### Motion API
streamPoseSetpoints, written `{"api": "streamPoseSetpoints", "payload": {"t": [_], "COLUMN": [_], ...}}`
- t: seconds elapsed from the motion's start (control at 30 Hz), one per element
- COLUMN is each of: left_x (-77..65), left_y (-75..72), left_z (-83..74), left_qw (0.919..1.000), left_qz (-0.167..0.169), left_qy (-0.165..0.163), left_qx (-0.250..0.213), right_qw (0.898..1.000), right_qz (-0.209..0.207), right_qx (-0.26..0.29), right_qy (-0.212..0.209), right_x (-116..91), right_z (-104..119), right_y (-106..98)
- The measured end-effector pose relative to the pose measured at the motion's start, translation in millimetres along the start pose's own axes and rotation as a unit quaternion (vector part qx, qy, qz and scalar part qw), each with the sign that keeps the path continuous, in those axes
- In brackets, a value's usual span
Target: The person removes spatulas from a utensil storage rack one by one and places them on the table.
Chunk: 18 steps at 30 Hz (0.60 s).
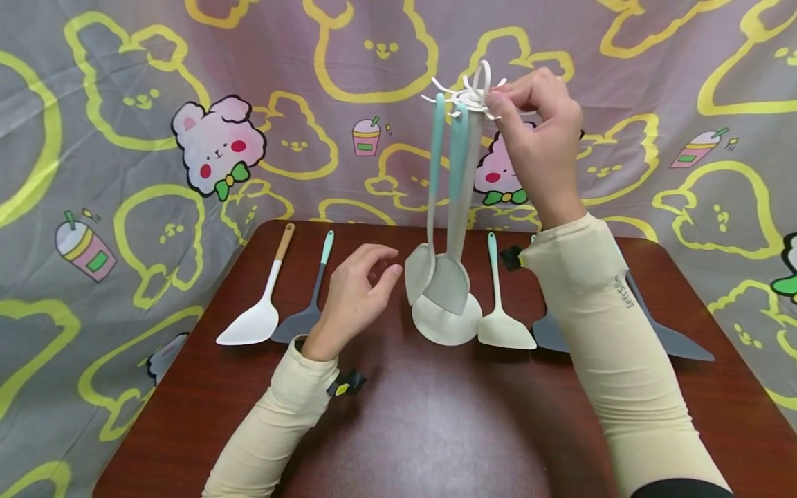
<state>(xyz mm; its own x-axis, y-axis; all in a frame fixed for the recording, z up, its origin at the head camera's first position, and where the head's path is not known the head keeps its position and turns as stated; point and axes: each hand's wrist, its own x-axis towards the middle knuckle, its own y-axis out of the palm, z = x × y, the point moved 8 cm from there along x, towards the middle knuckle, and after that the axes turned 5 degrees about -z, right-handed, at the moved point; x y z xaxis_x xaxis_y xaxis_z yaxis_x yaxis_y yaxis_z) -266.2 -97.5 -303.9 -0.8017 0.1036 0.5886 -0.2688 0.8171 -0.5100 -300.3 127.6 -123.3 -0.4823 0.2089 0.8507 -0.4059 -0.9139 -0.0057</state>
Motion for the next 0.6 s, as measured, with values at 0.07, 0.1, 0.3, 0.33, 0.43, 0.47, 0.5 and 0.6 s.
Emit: {"api": "streamPoseSetpoints", "payload": {"t": [0.07,0.1,0.3,0.33,0.43,0.47,0.5,0.6], "left_x": [0.1,0.2,0.6,0.7,0.9,0.9,0.9,0.7], "left_y": [-0.3,-0.3,0.9,1.1,1.4,1.7,1.9,3.1], "left_z": [-0.2,-0.2,-0.6,-0.7,-0.9,-0.7,-0.7,-0.2], "left_qw": [1.0,1.0,1.0,1.0,1.0,1.0,1.0,1.0], "left_qz": [0.0,0.0,0.0,0.0,0.0,0.001,0.002,0.005], "left_qy": [0.0,0.0,0.002,0.003,0.003,0.003,0.003,0.002], "left_qx": [-0.001,-0.001,0.004,0.004,0.003,0.002,0.001,-0.002], "right_qw": [1.0,0.999,0.996,0.996,0.995,0.995,0.994,0.992], "right_qz": [0.012,0.017,0.026,0.025,0.026,0.026,0.026,0.029], "right_qx": [0.007,0.013,0.061,0.067,0.077,0.079,0.084,0.095], "right_qy": [0.024,0.04,0.058,0.058,0.058,0.062,0.066,0.072], "right_x": [0.9,0.9,4.1,5.2,7.7,8.1,8.5,8.1], "right_z": [-0.3,0.0,-4.9,-7.0,-11.4,-12.3,-12.8,-12.7], "right_y": [0.7,1.4,4.7,5.0,5.5,5.4,5.3,5.3]}}
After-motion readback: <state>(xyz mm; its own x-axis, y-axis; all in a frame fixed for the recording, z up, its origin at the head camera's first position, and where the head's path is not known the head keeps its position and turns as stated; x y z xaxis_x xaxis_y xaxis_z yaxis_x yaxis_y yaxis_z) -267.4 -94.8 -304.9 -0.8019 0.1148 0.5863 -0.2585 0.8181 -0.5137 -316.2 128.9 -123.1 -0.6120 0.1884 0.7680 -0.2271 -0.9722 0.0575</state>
